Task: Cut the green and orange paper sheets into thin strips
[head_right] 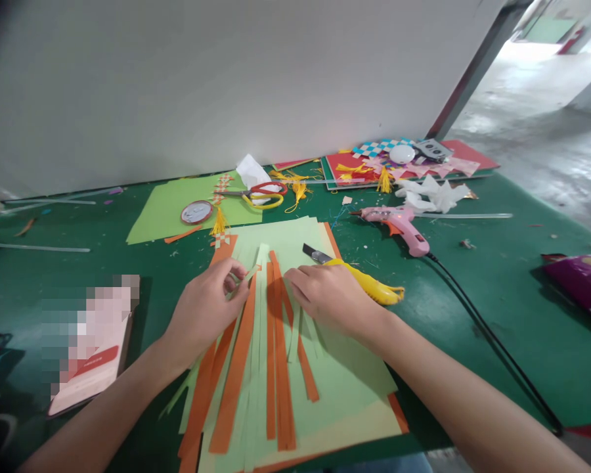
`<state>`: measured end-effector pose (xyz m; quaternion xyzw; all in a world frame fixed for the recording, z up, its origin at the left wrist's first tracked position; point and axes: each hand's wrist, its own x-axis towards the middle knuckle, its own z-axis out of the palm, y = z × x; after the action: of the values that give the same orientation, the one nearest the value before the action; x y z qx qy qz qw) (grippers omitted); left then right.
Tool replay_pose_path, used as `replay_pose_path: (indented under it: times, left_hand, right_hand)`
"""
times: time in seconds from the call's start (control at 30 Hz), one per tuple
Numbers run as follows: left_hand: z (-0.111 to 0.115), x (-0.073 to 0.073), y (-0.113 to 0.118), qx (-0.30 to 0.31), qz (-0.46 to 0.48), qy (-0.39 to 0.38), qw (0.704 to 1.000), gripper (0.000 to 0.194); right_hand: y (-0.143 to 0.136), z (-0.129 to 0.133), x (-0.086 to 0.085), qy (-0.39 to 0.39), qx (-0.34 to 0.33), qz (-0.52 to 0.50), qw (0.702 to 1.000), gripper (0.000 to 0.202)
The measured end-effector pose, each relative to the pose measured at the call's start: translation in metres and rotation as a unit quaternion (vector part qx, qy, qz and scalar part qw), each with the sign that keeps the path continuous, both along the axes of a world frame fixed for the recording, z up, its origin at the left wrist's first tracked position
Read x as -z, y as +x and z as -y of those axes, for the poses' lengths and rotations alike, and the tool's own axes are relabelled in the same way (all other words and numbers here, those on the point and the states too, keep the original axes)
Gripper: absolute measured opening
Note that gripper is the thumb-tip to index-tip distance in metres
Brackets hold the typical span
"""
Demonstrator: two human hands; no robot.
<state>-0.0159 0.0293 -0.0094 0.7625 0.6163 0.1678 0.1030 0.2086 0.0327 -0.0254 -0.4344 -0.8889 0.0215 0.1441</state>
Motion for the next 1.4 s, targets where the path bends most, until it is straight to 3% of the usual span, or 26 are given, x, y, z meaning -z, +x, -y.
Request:
replay_pose_path:
  times: [0.43, 0.83, 1.03, 1.17, 1.3, 1.4]
  left_hand:
    - [-0.001, 0.0, -0.001, -0.001, -0.02, -0.024, 0.999, 0.006]
    - [-0.003, 0.002, -0.002, 0.007, 0.051, -0.049, 0.998, 0.004]
    - [-0.004, -0.001, -0.002, -0.016, 0.147, -0.014, 0.989, 0.007]
    - [-0.002, -0.01, 0.001, -0.032, 0.298, 0.037, 0.953, 0.008]
    - [0.005, -0.017, 0.007, 0.013, 0.411, -0.018, 0.912, 0.01]
    - [0.012, -0.016, 0.012, 0.069, 0.422, -0.091, 0.899, 0.01]
  right_hand:
    - [-0.002, 0.001, 0.001, -0.012, -0.011, -0.005, 1.0, 0.027]
    - [-0.002, 0.001, -0.001, -0.016, -0.015, -0.003, 1.0, 0.027]
    - [-0.001, 0.001, 0.0, -0.006, -0.012, -0.002, 1.0, 0.027]
    - [-0.002, 0.002, -0.001, -0.007, 0.021, -0.048, 0.999, 0.026]
    - [-0.007, 0.004, -0.008, -0.119, 0.05, -0.181, 0.975, 0.02]
    - [-0.012, 0.006, -0.015, -0.259, 0.045, -0.3, 0.917, 0.022]
